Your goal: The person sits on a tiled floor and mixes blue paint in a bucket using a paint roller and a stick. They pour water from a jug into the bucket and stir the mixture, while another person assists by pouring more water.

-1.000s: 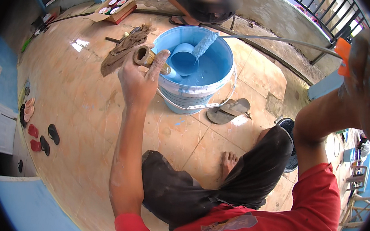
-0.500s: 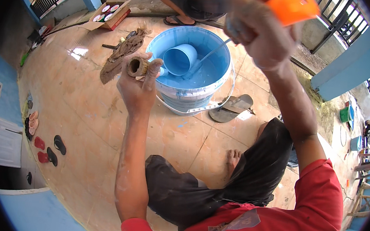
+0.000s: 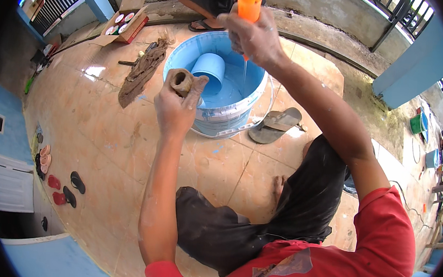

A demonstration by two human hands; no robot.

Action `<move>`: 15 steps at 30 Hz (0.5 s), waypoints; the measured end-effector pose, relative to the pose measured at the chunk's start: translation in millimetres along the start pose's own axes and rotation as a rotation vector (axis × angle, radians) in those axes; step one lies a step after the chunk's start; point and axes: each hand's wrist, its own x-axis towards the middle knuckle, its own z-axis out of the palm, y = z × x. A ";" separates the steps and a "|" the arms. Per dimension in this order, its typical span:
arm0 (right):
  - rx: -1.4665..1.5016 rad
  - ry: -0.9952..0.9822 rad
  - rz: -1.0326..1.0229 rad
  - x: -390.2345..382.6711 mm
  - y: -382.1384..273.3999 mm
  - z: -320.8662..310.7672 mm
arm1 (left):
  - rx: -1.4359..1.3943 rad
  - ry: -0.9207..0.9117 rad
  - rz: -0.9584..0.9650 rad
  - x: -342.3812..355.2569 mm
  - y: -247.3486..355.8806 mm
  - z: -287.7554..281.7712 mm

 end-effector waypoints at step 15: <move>0.100 -0.002 -0.409 -15.5 -34.0 0.6 | -0.350 -0.074 0.183 7.2 4.6 13.0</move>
